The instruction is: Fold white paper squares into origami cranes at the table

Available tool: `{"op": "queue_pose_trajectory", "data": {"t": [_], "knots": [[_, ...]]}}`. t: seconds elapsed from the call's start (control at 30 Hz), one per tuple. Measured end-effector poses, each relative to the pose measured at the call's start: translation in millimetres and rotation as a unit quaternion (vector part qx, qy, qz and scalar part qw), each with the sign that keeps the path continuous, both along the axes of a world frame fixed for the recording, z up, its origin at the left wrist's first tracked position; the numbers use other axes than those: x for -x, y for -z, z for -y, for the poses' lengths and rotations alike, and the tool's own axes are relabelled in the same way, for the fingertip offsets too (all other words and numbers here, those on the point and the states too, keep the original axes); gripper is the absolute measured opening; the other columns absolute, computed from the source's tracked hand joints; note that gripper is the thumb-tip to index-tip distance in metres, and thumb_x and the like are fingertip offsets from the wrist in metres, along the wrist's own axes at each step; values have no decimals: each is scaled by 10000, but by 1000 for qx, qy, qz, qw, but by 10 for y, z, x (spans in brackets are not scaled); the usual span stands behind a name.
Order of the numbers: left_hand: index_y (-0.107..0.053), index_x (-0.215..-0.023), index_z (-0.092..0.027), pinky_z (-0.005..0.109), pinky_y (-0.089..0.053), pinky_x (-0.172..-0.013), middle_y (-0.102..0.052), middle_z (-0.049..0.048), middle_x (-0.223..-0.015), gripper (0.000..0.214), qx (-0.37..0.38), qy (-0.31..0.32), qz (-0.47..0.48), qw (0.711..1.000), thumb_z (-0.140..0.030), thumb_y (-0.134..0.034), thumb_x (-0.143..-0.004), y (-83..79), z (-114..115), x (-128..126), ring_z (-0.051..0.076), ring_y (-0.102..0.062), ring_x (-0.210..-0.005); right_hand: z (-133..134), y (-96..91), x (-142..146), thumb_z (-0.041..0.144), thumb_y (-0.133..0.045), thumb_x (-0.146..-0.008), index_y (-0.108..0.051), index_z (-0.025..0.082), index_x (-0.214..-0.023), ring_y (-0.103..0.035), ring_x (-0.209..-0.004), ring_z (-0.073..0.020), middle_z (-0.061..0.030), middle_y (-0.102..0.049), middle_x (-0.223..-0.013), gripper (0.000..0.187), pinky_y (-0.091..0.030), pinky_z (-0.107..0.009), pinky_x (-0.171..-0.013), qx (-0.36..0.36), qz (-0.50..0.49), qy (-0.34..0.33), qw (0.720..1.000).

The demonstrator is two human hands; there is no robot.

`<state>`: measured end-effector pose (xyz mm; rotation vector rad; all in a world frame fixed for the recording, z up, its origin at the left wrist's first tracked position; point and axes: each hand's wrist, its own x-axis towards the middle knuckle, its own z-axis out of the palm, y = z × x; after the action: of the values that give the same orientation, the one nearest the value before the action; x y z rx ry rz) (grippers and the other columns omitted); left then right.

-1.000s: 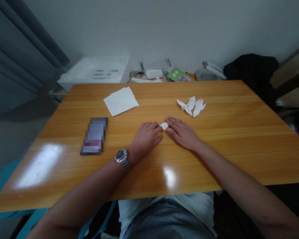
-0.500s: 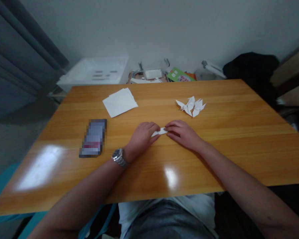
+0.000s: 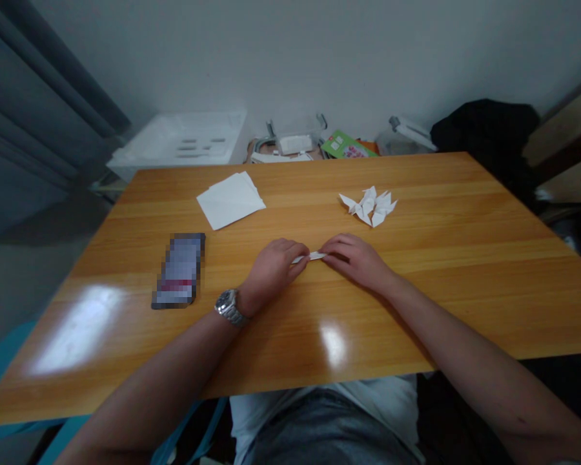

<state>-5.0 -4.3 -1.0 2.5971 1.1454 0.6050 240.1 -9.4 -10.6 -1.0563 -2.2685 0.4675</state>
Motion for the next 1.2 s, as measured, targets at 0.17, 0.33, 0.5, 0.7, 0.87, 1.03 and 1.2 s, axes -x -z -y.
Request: {"op": "queue_pose_trajectory", "data": {"t": [0.17, 0.33, 0.5, 0.7, 0.87, 1.03, 1.2], "knots": [[-680, -1065, -193, 352, -486, -873, -710, 62, -1059, 230, 0, 2, 2, 1000, -313, -483, -1056, -43, 17, -5, 209, -638, -966, 5, -9, -6, 396, -510, -1043, -761, 224, -1060, -669, -944, -242, -100, -730, -988, 305, -538, -402, -853, 16, -21, 10, 1000], [-662, -1165, -190, 359, -500, -922, -695, 68, -1115, 243, -6, -11, 28, 1000, -312, -481, -1057, -38, 22, -4, 212, -635, -1012, -2, 2, -22, 385, -515, -1045, -761, 226, -1090, -678, -932, -233, -85, -742, -990, 296, -539, -386, -842, 29, -48, 40, 998], [-660, -1208, -202, 365, -507, -965, -663, 79, -1192, 252, -11, 5, 24, 1000, -293, -489, -1047, -11, 16, -1, 216, -628, -1070, -16, 18, -33, 360, -530, -1041, -768, 215, -1097, -675, -939, -243, -89, -757, -995, 284, -526, -404, -854, 22, -34, 55, 998], [-658, -1276, -224, 396, -498, -980, -646, 89, -1243, 290, -24, 38, -18, 999, -287, -521, -1029, 37, 23, 7, 232, -615, -1108, -38, 68, -48, 342, -541, -1033, -779, 220, -1071, -651, -918, -246, -86, -745, -955, 270, -510, -413, -845, 14, -9, 59, 998], [-659, -1298, -219, 405, -486, -990, -654, 87, -1222, 309, -21, 50, -47, 997, -292, -534, -1026, 38, 32, 3, 238, -600, -1108, -56, 115, -57, 331, -575, -1015, -784, 214, -1055, -640, -933, -251, -95, -716, -950, 243, -514, -422, -853, 9, -1, 66, 998], [-680, -1290, -230, 396, -494, -939, -645, 85, -1151, 307, -27, 30, -54, 998, -307, -546, -1024, 9, 58, -12, 231, -590, -1029, -44, 81, -48, 331, -593, -1005, -778, 213, -1069, -637, -955, -255, -101, -691, -985, 228, -523, -434, -873, 2, -7, 69, 998], [-695, -1269, -201, 389, -500, -892, -654, 94, -1082, 346, -27, 9, -58, 998, -380, -495, -1052, 1, 72, -29, 230, -599, -967, -8, 4, -25, 321, -585, -1008, -752, 217, -1162, -632, -1047, -269, -116, -692, -1093, 250, -525, -454, -929, -19, -8, 41, 999]]}}
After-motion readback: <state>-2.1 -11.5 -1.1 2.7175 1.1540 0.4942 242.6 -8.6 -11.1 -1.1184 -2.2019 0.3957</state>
